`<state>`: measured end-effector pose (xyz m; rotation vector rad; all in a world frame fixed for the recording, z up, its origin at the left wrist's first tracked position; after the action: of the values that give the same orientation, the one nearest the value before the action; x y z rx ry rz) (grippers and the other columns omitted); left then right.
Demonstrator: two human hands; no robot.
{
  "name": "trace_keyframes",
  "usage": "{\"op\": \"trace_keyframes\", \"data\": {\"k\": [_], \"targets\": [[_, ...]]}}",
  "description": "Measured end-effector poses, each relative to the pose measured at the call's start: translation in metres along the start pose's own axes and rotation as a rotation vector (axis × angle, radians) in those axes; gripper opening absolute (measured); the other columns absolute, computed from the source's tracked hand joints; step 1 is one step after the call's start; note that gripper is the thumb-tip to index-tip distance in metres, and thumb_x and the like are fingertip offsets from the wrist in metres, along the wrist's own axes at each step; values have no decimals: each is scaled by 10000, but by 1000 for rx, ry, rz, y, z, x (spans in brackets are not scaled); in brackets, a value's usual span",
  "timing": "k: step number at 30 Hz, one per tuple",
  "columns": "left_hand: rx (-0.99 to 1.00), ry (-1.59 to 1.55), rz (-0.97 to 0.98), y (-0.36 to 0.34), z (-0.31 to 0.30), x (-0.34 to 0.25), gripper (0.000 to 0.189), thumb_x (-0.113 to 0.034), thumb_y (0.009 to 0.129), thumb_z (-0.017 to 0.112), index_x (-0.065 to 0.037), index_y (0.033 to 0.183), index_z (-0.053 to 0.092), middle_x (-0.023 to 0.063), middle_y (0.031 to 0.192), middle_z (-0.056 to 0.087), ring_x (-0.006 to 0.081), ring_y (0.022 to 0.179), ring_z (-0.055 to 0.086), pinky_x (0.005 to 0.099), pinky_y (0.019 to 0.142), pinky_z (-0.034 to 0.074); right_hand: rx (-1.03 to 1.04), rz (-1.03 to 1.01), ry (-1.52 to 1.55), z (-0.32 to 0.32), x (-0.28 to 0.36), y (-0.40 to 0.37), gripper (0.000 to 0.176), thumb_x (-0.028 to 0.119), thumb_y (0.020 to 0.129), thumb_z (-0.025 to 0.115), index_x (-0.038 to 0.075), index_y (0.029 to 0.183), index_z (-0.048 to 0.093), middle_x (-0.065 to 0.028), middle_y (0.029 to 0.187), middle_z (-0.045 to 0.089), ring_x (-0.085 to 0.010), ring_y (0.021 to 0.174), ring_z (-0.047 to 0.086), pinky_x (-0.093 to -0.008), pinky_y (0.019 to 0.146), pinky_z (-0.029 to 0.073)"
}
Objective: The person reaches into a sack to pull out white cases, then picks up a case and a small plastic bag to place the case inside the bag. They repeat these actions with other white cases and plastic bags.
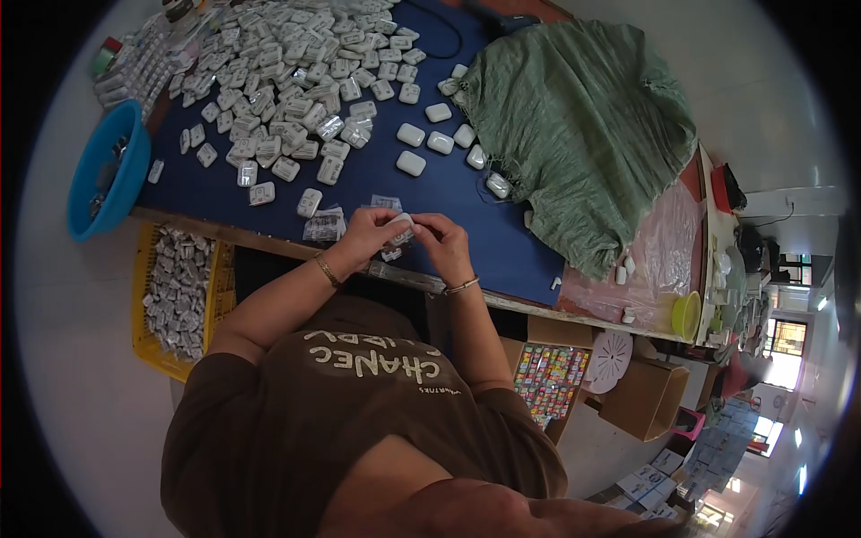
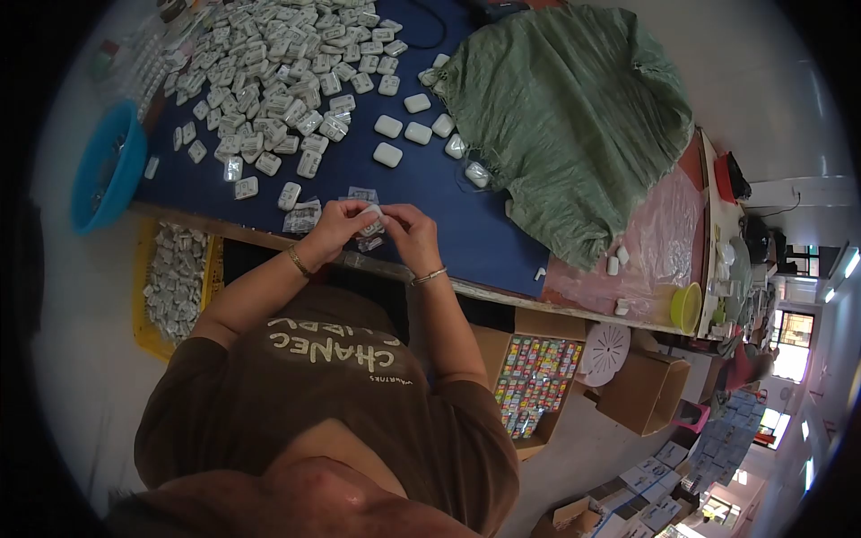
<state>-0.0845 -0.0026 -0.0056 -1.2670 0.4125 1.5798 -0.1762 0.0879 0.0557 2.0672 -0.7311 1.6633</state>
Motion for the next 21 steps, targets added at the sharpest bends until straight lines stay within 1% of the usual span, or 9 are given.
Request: {"op": "trace_keyframes", "data": {"k": [4, 10, 13, 15, 16, 18, 19, 20, 21], "targets": [[-22, 16, -6, 1, -5, 0, 166, -150, 854, 679, -11, 945, 675, 8, 815, 650, 40, 685, 551, 191, 582, 434, -14, -56, -32, 6, 8, -1, 179, 40, 801, 692, -2, 974, 681, -77, 909, 663, -142, 811, 639, -256, 701, 513], [7, 26, -51, 2, -11, 7, 240, -176, 873, 668, 12, 1021, 651, 18, 858, 654, 55, 743, 593, 193, 622, 460, 5, -60, -165, 12, 13, 1, 198, 38, 794, 692, 15, 990, 684, -88, 936, 665, -168, 823, 651, -255, 728, 511], [-21, 165, -4, 5, -24, -6, 249, -182, 875, 660, 2, 1042, 648, 35, 846, 669, 79, 732, 610, 229, 625, 482, 40, -97, -145, 16, 13, 7, 201, 53, 809, 681, 15, 1006, 680, -77, 930, 665, -158, 796, 648, -246, 700, 510], [-379, 843, 459, -8, -45, -77, 244, -177, 833, 687, -39, 1033, 661, 49, 902, 672, 152, 786, 624, 293, 657, 488, 55, -97, -25, 17, 7, 17, 215, 50, 806, 670, 0, 1016, 669, -109, 904, 659, -172, 780, 648, -273, 681, 513], [-377, 844, 455, -9, -46, -95, 244, -177, 833, 687, -39, 1033, 661, 49, 902, 672, 152, 786, 624, 293, 657, 488, 54, -92, -23, 14, 0, 24, 215, 50, 806, 670, 0, 1016, 669, -109, 904, 659, -172, 780, 648, -273, 681, 513], [-704, 1421, 1060, -56, -13, -165, 264, -204, 756, 725, -89, 989, 684, 84, 930, 638, 289, 873, 584, 366, 730, 474, -147, 28, -124, -13, -27, 45, 226, 105, 810, 679, 12, 1016, 672, -128, 937, 661, -186, 806, 659, -280, 685, 513], [-558, 1377, 953, -45, -12, -148, 295, -229, 702, 758, -87, 941, 661, 73, 913, 605, 261, 925, 562, 360, 753, 460, -145, 26, -123, -14, -39, 62, 226, 105, 810, 679, 12, 1016, 672, -128, 937, 661, -186, 806, 659, -280, 685, 513], [-560, 1379, 952, -47, -6, -133, 295, -229, 702, 758, -87, 941, 661, 73, 913, 605, 261, 925, 562, 360, 753, 460, -227, 53, -170, -23, -55, 77, 238, 147, 805, 695, 16, 1002, 673, -96, 906, 663, -179, 804, 646, -273, 692, 506], [-329, 1327, 736, -29, 1, -99, 266, -223, 697, 758, -80, 891, 645, 70, 884, 597, 263, 901, 565, 365, 737, 461, -313, 81, -217, -32, -63, 89, 256, 189, 800, 710, 19, 988, 674, -64, 874, 665, -173, 801, 632, -267, 699, 498]]}}
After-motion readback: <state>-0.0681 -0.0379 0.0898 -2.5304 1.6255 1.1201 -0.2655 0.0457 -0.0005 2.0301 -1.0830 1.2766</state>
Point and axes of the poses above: each hand's wrist, its own y-axis towards the middle knuckle, its own z-axis out of the palm, x = y × z, the point moved 10 cm from there along y, towards the middle knuckle
